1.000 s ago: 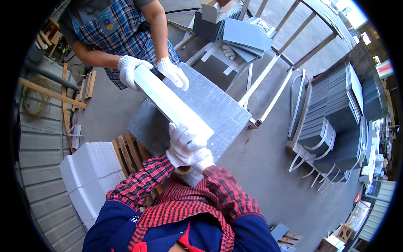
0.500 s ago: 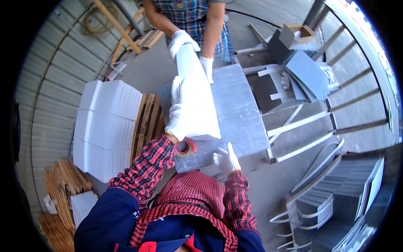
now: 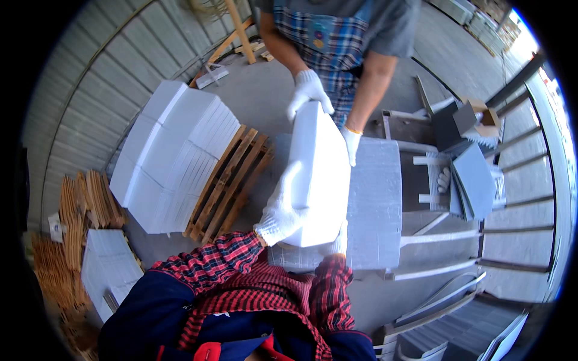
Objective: The person picks up gray rectangular panels and places them on a table. They then use cardboard and tape to wrap the panels into a package with a coworker. The finished package is placed onto a stack of similar packages.
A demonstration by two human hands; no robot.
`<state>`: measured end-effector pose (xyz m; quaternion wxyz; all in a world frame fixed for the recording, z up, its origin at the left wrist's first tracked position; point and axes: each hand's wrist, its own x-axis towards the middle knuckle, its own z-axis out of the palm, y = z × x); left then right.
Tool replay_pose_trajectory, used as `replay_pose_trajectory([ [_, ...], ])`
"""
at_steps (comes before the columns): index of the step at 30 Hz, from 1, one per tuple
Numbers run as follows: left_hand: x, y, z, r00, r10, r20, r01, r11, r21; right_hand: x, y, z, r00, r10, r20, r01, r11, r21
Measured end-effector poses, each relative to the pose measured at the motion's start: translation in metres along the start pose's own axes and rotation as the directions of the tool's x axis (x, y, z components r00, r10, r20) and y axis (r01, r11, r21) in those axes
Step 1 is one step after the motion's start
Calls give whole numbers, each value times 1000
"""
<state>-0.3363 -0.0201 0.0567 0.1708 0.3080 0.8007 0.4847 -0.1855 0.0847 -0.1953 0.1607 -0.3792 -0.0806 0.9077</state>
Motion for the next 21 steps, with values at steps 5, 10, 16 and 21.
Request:
replay_pose_trajectory([
  [5,-2,-10,-35,913,-381,143,400,906,-141,-15,2,1,998,-38,-52,35,998,-53],
  [10,-12,-68,-48,928,-338,157,367,903,-225,-19,5,6,980,-127,-156,100,981,-168],
  [16,-27,-104,-58,927,-334,171,375,845,-381,-56,3,20,940,-318,-119,266,908,-324],
  [21,-51,-122,-47,916,-355,186,400,786,-471,-98,-4,45,892,-355,-278,282,920,-272],
])
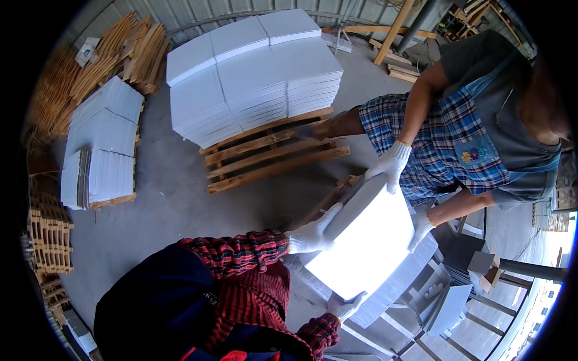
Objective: The person picks up gray rectangular panels and places them on a table. They then use cardboard and tape to wrap the panels into a package with a coworker. The finished package is placed onto a stack of similar packages.
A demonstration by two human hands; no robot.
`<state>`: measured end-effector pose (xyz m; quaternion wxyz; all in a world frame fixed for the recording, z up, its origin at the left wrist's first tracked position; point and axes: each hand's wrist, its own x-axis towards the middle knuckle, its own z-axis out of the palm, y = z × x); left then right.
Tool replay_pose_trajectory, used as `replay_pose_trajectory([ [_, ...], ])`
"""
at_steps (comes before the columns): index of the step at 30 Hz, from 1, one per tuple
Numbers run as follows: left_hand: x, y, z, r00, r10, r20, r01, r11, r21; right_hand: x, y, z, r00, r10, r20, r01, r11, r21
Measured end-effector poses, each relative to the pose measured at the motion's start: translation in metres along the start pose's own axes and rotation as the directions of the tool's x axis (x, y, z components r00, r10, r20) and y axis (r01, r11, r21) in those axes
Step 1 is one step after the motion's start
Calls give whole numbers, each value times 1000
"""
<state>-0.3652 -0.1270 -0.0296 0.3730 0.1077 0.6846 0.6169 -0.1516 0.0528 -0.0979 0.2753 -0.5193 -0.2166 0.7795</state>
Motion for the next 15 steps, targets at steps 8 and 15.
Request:
replay_pose_trajectory([
  [8,-43,-35,6,999,-8,50,25,938,-346,-51,-42,-35,970,-70,233,86,995,-60],
  [15,-111,-39,-21,994,-100,44,109,865,-490,-93,-39,-67,944,104,313,-41,979,-200],
])
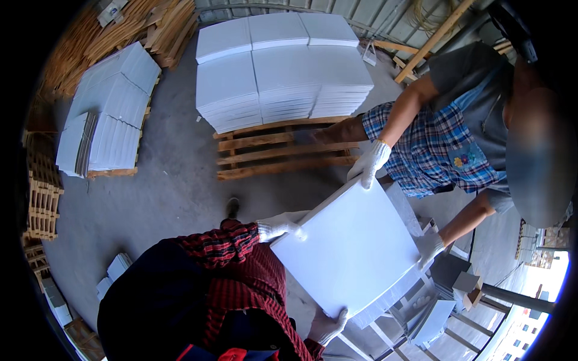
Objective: The person picks up gray rectangular panels and places them on a table. They then use cardboard and tape to wrap the panels into a package with a coworker. The finished package is placed onto a stack of similar packages.
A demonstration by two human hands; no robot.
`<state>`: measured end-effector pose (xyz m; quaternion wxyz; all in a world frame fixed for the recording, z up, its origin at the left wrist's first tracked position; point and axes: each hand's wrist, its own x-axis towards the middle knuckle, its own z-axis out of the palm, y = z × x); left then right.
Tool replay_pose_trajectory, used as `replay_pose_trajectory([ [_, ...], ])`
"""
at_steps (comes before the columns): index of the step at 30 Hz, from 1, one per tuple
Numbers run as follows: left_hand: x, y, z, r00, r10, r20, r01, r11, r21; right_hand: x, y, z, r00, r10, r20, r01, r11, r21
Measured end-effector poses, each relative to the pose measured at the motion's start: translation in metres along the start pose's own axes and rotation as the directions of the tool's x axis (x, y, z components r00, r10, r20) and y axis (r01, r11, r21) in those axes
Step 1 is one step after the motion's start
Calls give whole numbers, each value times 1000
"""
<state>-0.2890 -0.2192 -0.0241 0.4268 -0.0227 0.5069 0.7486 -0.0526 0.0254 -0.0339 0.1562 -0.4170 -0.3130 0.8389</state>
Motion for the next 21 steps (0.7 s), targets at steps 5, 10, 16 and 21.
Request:
replay_pose_trajectory([
  [5,-31,27,-63,1000,6,-20,-5,999,42,-26,56,18,980,99,171,-109,993,50],
  [10,-61,57,-147,999,-4,-33,6,997,76,-78,110,122,995,-54,85,65,989,-134],
  [16,-90,108,-252,983,3,-182,36,977,212,-57,210,201,703,-304,642,696,111,-709],
  [21,-96,153,-349,973,-24,-228,66,981,180,-26,282,288,760,30,649,650,-7,-760],
])
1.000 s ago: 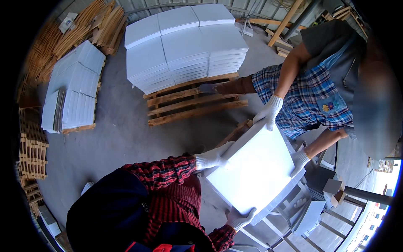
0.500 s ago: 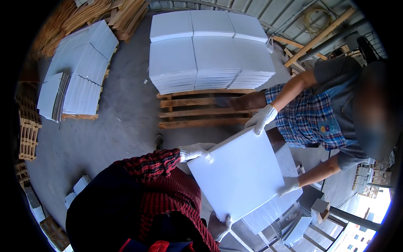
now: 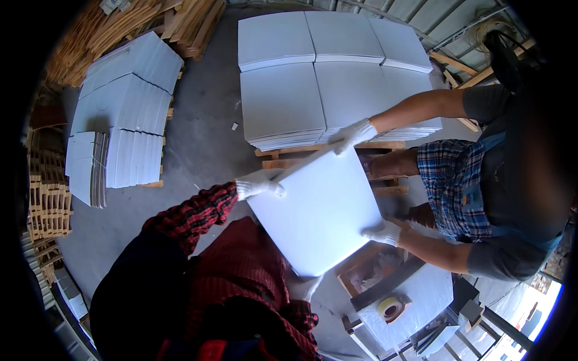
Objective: The person picks up gray rectangular panels and places them on a table. They then use cardboard and tape to wrap the panels into a package with a coworker. The finished package is placed onto a stack of similar packages.
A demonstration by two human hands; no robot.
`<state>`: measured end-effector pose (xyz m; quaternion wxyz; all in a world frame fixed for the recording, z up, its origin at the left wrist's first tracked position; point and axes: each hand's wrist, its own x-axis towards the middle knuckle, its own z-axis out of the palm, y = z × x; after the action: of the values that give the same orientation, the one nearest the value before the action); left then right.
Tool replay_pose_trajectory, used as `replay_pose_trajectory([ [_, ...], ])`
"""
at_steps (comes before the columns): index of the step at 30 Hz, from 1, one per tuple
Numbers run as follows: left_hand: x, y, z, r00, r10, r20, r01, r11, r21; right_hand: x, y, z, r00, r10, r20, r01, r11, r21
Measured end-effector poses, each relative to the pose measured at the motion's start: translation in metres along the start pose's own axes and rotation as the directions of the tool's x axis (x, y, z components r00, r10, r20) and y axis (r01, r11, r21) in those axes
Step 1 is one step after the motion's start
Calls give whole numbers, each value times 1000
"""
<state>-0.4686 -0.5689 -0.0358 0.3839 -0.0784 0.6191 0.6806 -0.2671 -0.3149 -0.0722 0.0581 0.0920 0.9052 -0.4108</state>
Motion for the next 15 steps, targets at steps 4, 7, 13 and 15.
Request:
replay_pose_trajectory([
  [4,1,13,-67,993,-49,-108,49,999,-3,42,-22,52,998,63,29,-68,957,283],
  [7,23,17,-117,989,-56,-135,60,998,30,70,-43,85,997,-1,76,-14,979,202],
  [13,92,47,-235,992,35,-119,-8,975,220,123,-68,208,987,158,26,-152,881,449],
  [15,115,55,-273,998,-35,-60,52,945,323,149,-84,244,832,531,162,-367,307,878],
])
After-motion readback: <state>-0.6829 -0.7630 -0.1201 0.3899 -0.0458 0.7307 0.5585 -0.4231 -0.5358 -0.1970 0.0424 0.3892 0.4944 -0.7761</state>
